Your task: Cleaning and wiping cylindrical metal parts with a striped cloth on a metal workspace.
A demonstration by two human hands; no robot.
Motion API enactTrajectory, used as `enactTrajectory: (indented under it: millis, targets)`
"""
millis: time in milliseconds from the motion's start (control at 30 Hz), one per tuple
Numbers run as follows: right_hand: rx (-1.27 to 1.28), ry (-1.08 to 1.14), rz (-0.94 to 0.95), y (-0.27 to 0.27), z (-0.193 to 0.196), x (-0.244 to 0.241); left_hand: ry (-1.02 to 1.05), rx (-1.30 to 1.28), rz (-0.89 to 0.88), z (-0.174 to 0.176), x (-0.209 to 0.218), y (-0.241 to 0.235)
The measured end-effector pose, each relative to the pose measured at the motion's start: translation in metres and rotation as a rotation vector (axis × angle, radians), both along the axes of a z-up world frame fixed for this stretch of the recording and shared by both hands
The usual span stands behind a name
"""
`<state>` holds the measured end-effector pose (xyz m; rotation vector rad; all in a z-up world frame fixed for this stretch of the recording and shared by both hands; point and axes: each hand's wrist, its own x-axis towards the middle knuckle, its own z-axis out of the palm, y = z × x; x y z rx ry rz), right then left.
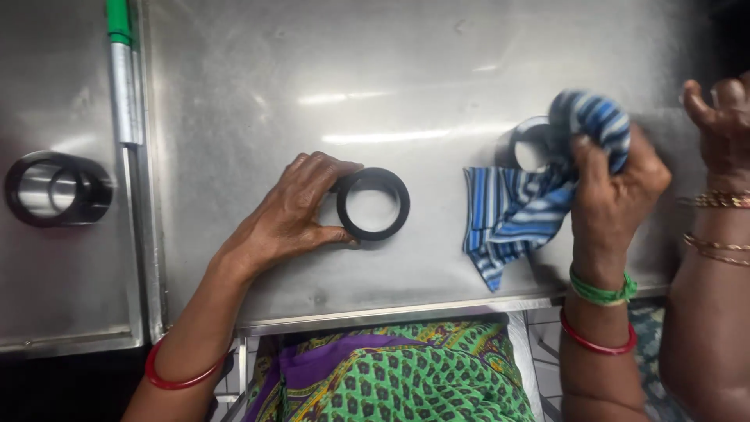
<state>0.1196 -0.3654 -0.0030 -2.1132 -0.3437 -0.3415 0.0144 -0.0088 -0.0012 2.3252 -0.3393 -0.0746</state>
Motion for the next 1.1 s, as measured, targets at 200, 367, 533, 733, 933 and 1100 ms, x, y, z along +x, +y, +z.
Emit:
enactTrajectory:
  millis: [200,367,533,733,933,1100]
  targets:
    - [-0.347,-0.056,0.008,-0.002,-0.007,0.015,-0.062,0.006,0.040,-0.012,-0.001,-0.015]
    - [-0.258,0.052,0.223,0.024,-0.006,-0.001,-0.075,0.013,0.036,-0.017,0.002,-0.014]
    - [0.135,0.383,0.372,0.046,-0.009,-0.019,-0.036,-0.038,0.010,-0.012,-0.003,-0.005]
    - [0.053,0.218,0.228,0.042,0.012,-0.040,0.054,-0.155,0.083,-0.002,-0.001,-0.005]
    - [-0.677,-0.180,0.897,0.118,0.009,-0.068,-0.083,-0.560,0.318,-0.033,0.000,0.015]
    - [-0.868,-0.164,0.851,0.133,0.018,-0.040,-0.095,-0.640,0.524,-0.036,0.002,0.023]
